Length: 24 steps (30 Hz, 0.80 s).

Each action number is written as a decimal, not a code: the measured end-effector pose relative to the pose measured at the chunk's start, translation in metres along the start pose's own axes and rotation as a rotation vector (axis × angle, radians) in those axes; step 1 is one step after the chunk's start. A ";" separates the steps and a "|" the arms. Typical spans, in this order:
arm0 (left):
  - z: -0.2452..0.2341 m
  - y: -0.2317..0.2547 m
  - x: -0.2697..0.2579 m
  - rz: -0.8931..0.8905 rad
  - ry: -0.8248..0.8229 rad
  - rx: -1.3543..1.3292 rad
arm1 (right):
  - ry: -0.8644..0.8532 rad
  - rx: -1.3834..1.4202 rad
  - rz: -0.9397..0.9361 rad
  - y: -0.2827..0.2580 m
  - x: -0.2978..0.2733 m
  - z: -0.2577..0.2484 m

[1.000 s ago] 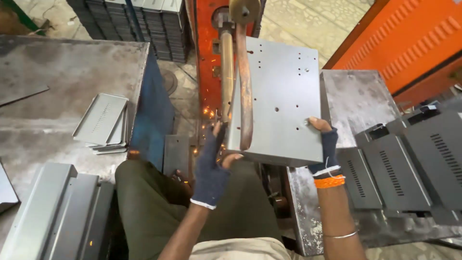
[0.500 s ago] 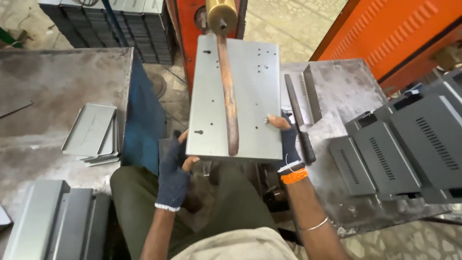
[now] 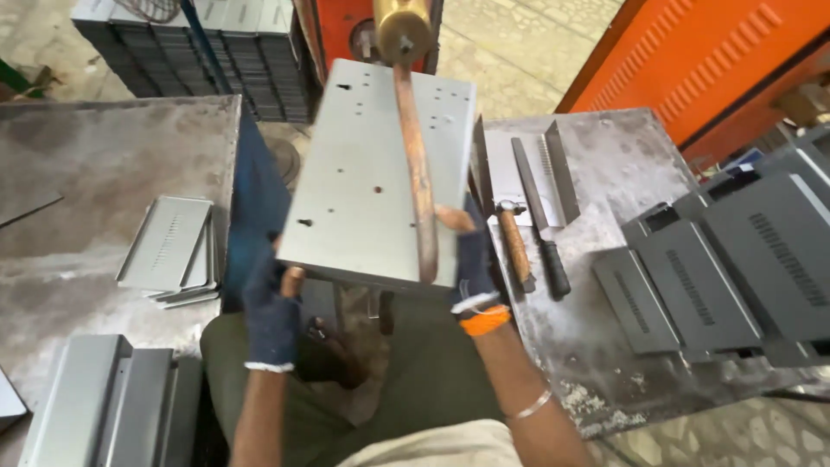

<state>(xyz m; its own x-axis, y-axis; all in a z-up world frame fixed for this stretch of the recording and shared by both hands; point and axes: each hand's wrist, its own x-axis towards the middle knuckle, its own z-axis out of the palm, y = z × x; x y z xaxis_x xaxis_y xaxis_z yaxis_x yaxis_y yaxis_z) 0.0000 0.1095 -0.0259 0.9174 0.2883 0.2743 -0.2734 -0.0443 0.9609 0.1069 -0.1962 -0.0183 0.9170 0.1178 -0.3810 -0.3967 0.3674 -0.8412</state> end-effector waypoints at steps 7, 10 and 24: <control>0.006 0.009 -0.001 0.000 0.020 -0.011 | 0.041 0.140 -0.221 -0.003 -0.045 0.039; 0.046 0.034 -0.018 0.022 0.026 -0.042 | 0.171 0.385 -0.395 0.038 -0.015 -0.051; 0.118 0.036 -0.024 -0.186 0.217 0.031 | 0.542 -1.113 -1.005 -0.024 -0.118 0.013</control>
<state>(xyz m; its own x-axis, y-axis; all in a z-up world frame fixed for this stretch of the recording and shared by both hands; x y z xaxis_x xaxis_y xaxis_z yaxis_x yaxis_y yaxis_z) 0.0028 -0.0122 0.0068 0.8668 0.4918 0.0823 -0.0944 -0.0003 0.9955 0.0090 -0.2066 0.0524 0.7867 -0.1627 0.5955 0.2801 -0.7655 -0.5793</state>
